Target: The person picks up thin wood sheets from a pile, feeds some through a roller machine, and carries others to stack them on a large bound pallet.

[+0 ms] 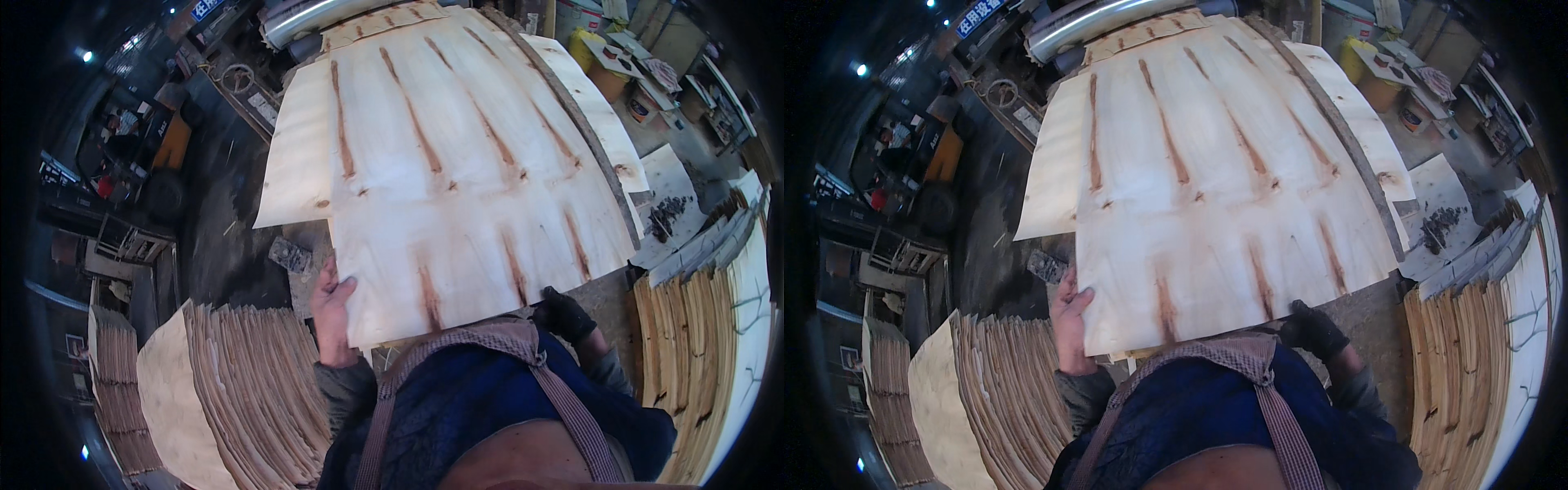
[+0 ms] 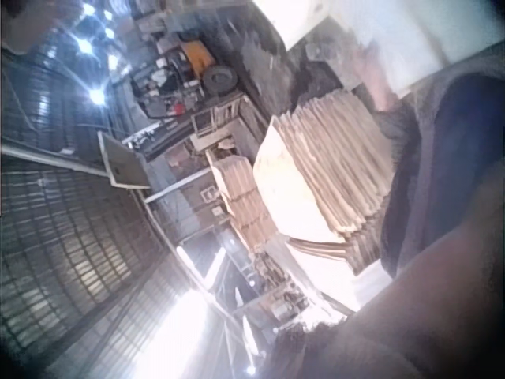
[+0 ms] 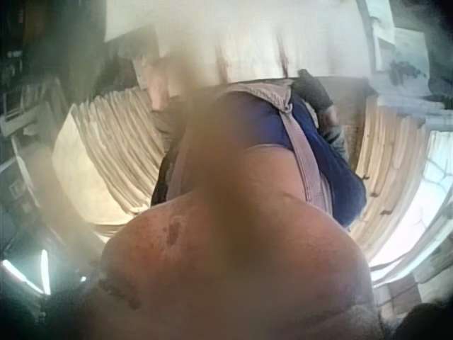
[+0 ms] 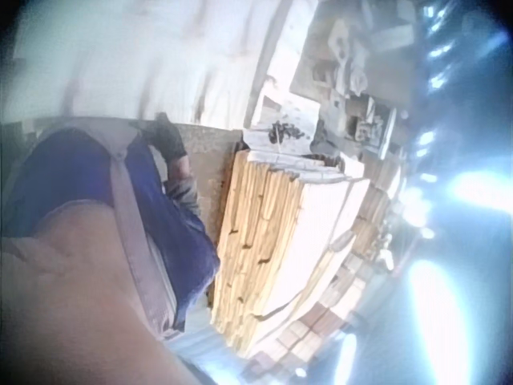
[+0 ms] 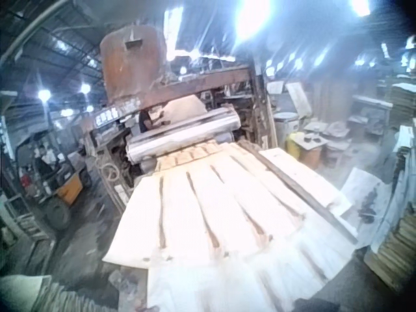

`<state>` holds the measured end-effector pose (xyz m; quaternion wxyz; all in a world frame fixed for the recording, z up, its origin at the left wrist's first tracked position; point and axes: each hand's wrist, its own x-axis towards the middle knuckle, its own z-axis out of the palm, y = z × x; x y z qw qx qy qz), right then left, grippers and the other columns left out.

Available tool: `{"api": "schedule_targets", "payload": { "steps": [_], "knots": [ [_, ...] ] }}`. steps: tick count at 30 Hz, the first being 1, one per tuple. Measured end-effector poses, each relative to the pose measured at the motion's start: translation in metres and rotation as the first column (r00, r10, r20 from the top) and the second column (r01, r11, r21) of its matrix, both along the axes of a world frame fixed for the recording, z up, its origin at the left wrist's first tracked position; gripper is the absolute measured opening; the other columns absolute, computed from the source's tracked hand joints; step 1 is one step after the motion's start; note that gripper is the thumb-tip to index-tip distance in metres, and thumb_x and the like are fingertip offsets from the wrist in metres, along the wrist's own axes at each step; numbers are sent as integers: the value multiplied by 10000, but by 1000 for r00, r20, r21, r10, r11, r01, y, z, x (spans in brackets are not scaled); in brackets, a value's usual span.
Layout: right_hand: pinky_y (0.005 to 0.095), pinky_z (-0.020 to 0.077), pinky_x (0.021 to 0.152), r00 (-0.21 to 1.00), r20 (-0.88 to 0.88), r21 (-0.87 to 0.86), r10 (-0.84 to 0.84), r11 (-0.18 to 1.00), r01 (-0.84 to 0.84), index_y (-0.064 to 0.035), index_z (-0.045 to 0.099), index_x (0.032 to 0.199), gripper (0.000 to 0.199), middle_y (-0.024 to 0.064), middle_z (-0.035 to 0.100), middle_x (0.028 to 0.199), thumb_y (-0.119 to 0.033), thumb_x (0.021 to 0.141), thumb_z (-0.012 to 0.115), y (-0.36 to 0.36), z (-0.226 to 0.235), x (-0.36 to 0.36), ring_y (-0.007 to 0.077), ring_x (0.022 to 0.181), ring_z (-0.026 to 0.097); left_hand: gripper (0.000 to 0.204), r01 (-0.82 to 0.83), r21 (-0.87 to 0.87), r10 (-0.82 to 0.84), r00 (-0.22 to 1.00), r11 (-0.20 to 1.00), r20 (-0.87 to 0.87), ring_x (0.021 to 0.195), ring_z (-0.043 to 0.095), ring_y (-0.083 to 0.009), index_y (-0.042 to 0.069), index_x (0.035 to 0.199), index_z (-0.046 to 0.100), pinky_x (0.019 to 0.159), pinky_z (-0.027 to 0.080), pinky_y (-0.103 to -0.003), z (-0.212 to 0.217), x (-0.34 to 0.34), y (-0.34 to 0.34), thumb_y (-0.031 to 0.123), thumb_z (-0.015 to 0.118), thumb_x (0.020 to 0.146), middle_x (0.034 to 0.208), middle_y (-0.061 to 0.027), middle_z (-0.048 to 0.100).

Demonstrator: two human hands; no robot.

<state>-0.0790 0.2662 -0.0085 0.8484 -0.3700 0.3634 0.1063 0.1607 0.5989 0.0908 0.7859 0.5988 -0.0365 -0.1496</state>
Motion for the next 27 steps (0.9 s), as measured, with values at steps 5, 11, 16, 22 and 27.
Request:
{"api": "schedule_targets", "payload": {
  "steps": [5, 11, 16, 22, 27],
  "knots": [
    [339, 504, 613, 994, 89, -166, -62, 983, 76, 64, 575, 835, 328, 159, 614, 724, -253, 891, 509, 3, 17, 26, 257, 656, 609, 520, -104, 138, 101, 994, 985, 27, 1057, 522, -206, -61, 1275, 366, 891, 415, -292, -50, 27, 38, -32, 511, 776, 1199, -155, 510],
    [361, 528, 678, 892, 417, -600, 174, 790, 126, 94, 588, 852, 351, 208, 638, 792, -252, 877, 534, -49, -41, 144, 297, 711, 640, 592, -110, 860, -106, 977, 498, 186, 1157, 437, -345, -72, 1280, 337, 975, 348, -382, -130, 14, 15, 128, 599, 788, 1277, -268, 399],
    [450, 499, 810, 864, 495, -79, -88, 986, 145, 75, 549, 1002, 372, 248, 602, 946, -276, 893, 491, -77, -34, 274, 354, 880, 600, 655, -251, 918, -191, 929, 308, 318, 1263, 272, -387, -51, 1296, 330, 1033, 270, -392, -148, -20, -12, 194, 640, 774, 1359, -286, 258],
    [509, 371, 962, 724, 565, 420, -396, 893, 160, -30, 495, 1078, 250, 187, 482, 1218, -199, 901, 444, -90, -56, 361, 362, 1113, 480, 648, -143, 874, -168, 955, 464, 245, 1306, 226, -334, -35, 1318, 313, 1053, 240, -364, -139, -18, -9, 135, 624, 775, 1399, -261, 201],
    [489, 410, 929, 737, 674, 310, 36, 892, -328, -24, 458, 1197, 325, 201, 502, 1195, -164, 904, 469, -39, -64, 266, 350, 1112, 487, 680, -51, 583, -30, 991, 811, 128, 1320, 223, -232, -8, 1354, 268, 1053, 224, -318, -106, -23, -11, -103, 518, 729, 1415, -173, 241]
  ]
}}
